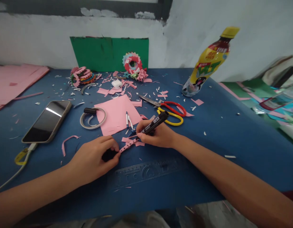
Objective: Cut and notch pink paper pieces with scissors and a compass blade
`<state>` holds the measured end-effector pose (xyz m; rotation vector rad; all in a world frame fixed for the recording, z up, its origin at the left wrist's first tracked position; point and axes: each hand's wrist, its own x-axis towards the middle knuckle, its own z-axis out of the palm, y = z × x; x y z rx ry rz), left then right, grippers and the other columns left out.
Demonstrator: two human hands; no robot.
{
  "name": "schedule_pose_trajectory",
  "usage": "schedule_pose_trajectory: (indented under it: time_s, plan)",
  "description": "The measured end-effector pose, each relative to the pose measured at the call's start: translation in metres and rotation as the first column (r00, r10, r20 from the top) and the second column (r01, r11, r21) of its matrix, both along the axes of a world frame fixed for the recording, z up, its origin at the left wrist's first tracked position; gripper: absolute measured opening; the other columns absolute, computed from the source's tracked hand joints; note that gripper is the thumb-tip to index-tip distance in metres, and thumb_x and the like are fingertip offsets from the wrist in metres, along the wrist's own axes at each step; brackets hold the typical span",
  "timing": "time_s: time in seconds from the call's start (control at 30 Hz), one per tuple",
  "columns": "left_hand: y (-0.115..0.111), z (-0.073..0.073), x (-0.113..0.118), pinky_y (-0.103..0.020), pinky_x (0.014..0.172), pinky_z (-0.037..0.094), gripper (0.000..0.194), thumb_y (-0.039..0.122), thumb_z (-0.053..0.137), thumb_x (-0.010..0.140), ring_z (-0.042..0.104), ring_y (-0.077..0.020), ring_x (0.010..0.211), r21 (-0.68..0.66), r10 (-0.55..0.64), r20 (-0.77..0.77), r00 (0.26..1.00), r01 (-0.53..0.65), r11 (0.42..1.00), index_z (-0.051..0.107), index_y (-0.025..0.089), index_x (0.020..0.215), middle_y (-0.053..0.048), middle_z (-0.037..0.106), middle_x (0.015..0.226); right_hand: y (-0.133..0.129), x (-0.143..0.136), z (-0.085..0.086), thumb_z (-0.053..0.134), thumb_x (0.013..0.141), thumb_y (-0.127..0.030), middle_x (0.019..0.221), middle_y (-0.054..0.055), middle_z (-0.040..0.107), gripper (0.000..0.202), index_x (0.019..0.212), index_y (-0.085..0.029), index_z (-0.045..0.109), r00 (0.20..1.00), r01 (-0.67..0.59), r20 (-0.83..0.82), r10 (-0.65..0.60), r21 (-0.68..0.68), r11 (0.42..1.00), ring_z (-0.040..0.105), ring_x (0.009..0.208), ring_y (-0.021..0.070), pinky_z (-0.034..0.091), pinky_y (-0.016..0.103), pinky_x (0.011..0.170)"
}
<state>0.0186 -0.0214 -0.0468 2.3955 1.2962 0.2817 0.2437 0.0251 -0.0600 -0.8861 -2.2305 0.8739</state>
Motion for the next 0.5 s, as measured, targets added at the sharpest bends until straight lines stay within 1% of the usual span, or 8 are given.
schedule_pose_trajectory:
  time_s: [0.13,0.3,0.4,0.5]
  plan:
    - [0.0,0.0006,0.0001,-0.026,0.062,0.042,0.007,0.025,0.048,0.077,0.057,-0.0173,0.077,-0.008,0.001,-0.007,1.0,-0.001,1.0,0.054,0.021,0.079,-0.001,0.06,0.082,0.0003,0.0,0.0006,0.051,0.075,-0.021,0.056,-0.003,0.051,0.006,0.072,-0.017,0.053,1.0,-0.017,-0.002,0.017,-0.025,1.0,0.045,0.05,0.0086,0.038,0.022,0.048]
    - [0.0,0.0001,0.0003,-0.026,0.062,0.042,0.008,0.024,0.048,0.077,0.057,-0.0173,0.078,-0.003,-0.003,-0.007,1.0,0.003,1.0,0.055,0.021,0.078,-0.001,0.06,0.083,0.0003,0.0011,-0.0002,0.05,0.074,-0.022,0.057,-0.003,0.05,0.006,0.072,-0.017,0.053,1.0,-0.012,-0.005,0.011,-0.058,0.998,0.044,0.05,0.0082,0.037,0.022,0.048]
    - [-0.0004,-0.0006,0.0003,-0.026,0.061,0.041,0.007,0.025,0.048,0.077,0.057,-0.017,0.076,0.013,-0.002,-0.003,1.0,0.002,1.0,0.054,0.021,0.078,-0.001,0.06,0.081,0.0007,0.0014,-0.0003,0.05,0.075,-0.022,0.057,-0.004,0.048,0.007,0.071,-0.017,0.053,0.999,0.02,-0.028,-0.022,-0.069,0.997,0.041,0.048,0.0069,0.035,0.021,0.045]
    - [-0.0005,-0.001,0.0003,-0.025,0.06,0.041,0.008,0.025,0.048,0.077,0.057,-0.0167,0.075,0.018,0.002,-0.004,1.0,-0.002,1.0,0.055,0.021,0.078,-0.001,0.06,0.082,0.0015,0.0012,-0.0001,0.05,0.075,-0.02,0.06,-0.003,0.048,0.005,0.071,-0.017,0.053,0.996,0.056,-0.069,-0.061,-0.076,0.996,0.042,0.049,0.0068,0.035,0.02,0.045]
